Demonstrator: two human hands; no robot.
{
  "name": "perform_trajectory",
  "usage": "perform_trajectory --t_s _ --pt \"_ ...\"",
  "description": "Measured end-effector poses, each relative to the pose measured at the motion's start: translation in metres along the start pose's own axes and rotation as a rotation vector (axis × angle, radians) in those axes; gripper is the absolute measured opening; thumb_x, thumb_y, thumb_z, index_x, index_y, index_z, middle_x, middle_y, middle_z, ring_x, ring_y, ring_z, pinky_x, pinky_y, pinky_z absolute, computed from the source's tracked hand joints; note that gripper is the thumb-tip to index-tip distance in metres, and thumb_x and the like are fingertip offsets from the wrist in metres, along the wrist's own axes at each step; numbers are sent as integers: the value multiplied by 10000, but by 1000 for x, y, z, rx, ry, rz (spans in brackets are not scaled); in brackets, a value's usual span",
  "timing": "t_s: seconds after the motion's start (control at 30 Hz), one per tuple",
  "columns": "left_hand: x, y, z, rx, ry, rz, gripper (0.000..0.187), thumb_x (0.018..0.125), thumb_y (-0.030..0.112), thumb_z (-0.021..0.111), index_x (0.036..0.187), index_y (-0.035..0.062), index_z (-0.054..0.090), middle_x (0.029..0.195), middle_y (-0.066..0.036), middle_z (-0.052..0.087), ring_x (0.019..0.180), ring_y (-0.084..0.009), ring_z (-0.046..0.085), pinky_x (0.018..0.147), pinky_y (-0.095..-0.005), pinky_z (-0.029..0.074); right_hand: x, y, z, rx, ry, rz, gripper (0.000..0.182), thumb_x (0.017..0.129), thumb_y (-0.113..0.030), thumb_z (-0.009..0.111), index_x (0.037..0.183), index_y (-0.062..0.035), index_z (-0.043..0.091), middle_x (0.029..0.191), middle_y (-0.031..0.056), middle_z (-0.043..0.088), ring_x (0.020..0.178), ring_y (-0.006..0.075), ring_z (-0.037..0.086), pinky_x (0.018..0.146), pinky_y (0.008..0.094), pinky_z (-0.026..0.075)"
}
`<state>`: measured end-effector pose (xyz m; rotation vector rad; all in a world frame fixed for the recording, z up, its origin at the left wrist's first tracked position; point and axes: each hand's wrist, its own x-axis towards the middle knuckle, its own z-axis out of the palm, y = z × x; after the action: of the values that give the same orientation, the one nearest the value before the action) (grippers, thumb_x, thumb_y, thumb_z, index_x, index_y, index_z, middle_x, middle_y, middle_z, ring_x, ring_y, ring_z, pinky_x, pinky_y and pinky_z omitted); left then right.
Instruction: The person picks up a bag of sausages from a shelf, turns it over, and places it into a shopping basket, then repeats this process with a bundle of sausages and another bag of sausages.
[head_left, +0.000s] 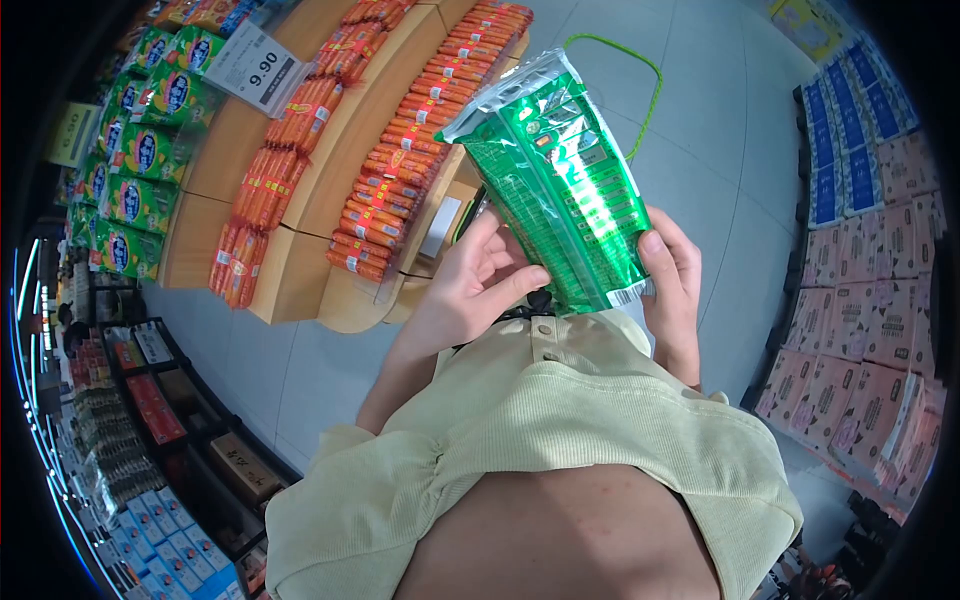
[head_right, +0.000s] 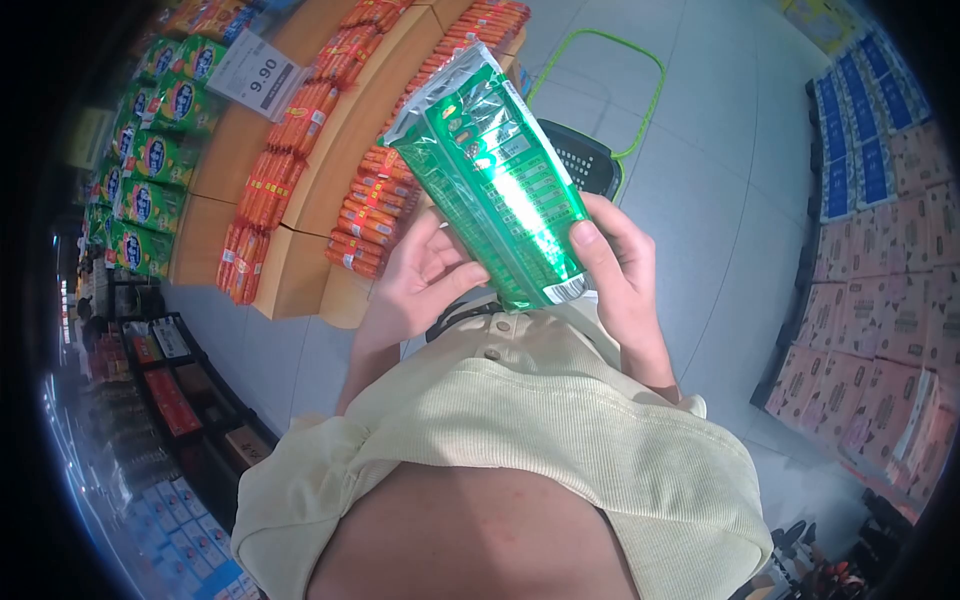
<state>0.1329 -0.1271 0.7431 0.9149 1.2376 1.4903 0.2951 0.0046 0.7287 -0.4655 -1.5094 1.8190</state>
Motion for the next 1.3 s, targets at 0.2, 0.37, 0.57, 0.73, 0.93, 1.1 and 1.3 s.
perform_trajectory --t_s 0.2,0.37,0.57,0.73,0.93,1.1,1.3 --pt "1 2 8 -29 -3 -72 570 845 -3 593 1334 4 301 1089 -103 550 993 -149 552 882 -290 431 -6 2 -7 7 36 15 309 925 -194 504 1104 46 580 963 61 622 893 107 549 801 252 429" --pt "4 -1 19 -39 -26 -106 533 859 19 584 1317 21 313 1070 -97 562 978 -143 558 833 -273 446 -12 -1 -16 12 61 10 308 924 -196 506 1101 45 582 958 60 624 889 106 550 798 253 431" --pt "9 -5 31 -34 -52 -128 500 871 25 568 1304 25 318 1052 -100 568 909 -125 569 748 -246 461 -16 -1 -29 7 68 6 312 924 -202 511 1103 43 584 955 59 626 882 106 552 793 251 434" --pt "9 -14 39 -49 -36 -124 496 876 31 567 1304 29 318 1026 -93 574 885 -116 569 739 -242 461 -17 0 -41 -8 66 31 333 924 -221 516 1108 49 582 959 67 628 885 106 556 796 249 434" --pt "9 -13 52 -33 -3 -128 526 875 38 575 1324 28 300 1047 -94 576 956 -136 569 808 -262 454 -19 -1 -49 55 67 85 351 922 -232 523 1125 50 575 987 76 625 900 115 563 809 255 433" --pt "10 -15 63 -27 24 -98 539 871 27 579 1329 25 293 1077 -101 575 994 -151 567 851 -287 444 -21 0 -59 136 48 133 363 922 -238 525 1144 48 563 1009 81 620 916 120 559 823 259 427" --pt "13 -16 78 2 93 -152 522 863 -3 568 1314 15 304 1103 -102 572 1020 -153 556 880 -293 433 -22 -3 -71 143 27 151 359 921 -235 527 1142 46 563 1003 80 620 913 120 556 820 258 426"
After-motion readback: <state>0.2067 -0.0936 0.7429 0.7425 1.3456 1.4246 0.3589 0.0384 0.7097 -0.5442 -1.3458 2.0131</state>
